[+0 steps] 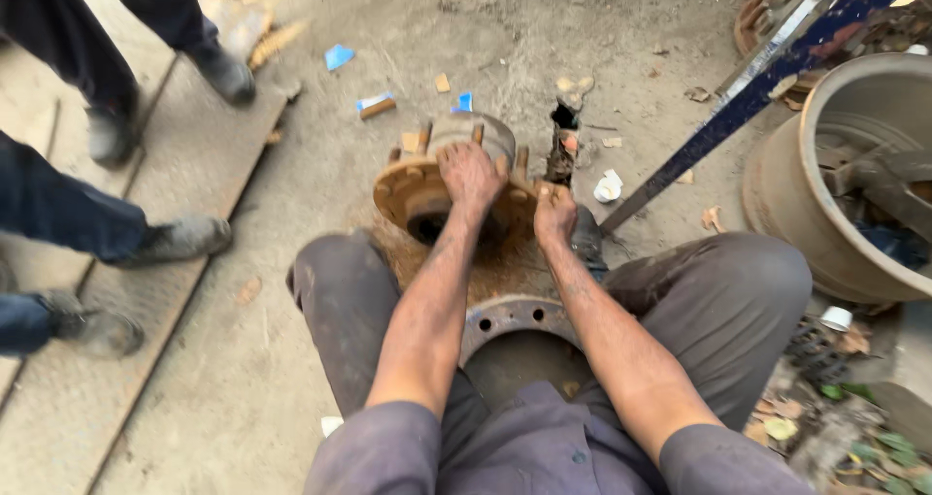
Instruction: The person sits on the ground and scrubs a rusty metal wheel hub with a small abrasive block. They rotate the hub to clean different sections, producing metal shavings on the floor.
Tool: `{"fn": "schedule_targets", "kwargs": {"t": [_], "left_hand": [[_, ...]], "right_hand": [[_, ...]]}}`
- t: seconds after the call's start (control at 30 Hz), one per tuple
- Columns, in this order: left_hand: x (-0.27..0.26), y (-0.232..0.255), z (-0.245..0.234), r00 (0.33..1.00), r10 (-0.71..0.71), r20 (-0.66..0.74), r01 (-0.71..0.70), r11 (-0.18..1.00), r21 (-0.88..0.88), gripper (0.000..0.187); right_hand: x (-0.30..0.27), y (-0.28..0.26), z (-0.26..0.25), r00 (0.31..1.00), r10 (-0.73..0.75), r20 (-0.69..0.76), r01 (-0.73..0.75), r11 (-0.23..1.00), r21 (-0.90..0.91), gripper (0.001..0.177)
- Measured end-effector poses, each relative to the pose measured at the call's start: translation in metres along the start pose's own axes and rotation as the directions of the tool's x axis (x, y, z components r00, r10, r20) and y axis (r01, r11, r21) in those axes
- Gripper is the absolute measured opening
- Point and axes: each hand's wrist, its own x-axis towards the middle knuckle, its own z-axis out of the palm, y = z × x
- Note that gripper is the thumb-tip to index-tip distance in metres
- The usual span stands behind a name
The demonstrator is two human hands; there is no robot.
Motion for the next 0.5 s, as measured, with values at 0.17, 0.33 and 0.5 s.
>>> {"fn": "schedule_targets", "kwargs": {"t": [0.17, 0.33, 0.5], "left_hand": [[-0.005, -0.001, 0.007, 0.999, 0.009, 0.047, -0.01, 1.0, 0.012, 0.071], [0.006, -0.007, -0.004, 0.992, 0.06, 0.109, -0.059, 0.998, -0.019, 0.075], [0.014, -0.049, -0.018, 0.987, 0.072, 0.143, -0.046, 0.983, -0.176, 0.047]], "right_hand": [[-0.013, -0.046, 0.002, 0.985, 0.137, -0.104, -0.15, 0.98, -0.133, 0.021], [-0.014, -0.088, 0.009, 0.979, -0.204, 0.001, 0.203, 0.976, 0.075, 0.016], [-0.028, -0.106, 0.008, 0.975, -0.166, 0.147, 0.173, 0.984, -0.04, 0.015]]}}
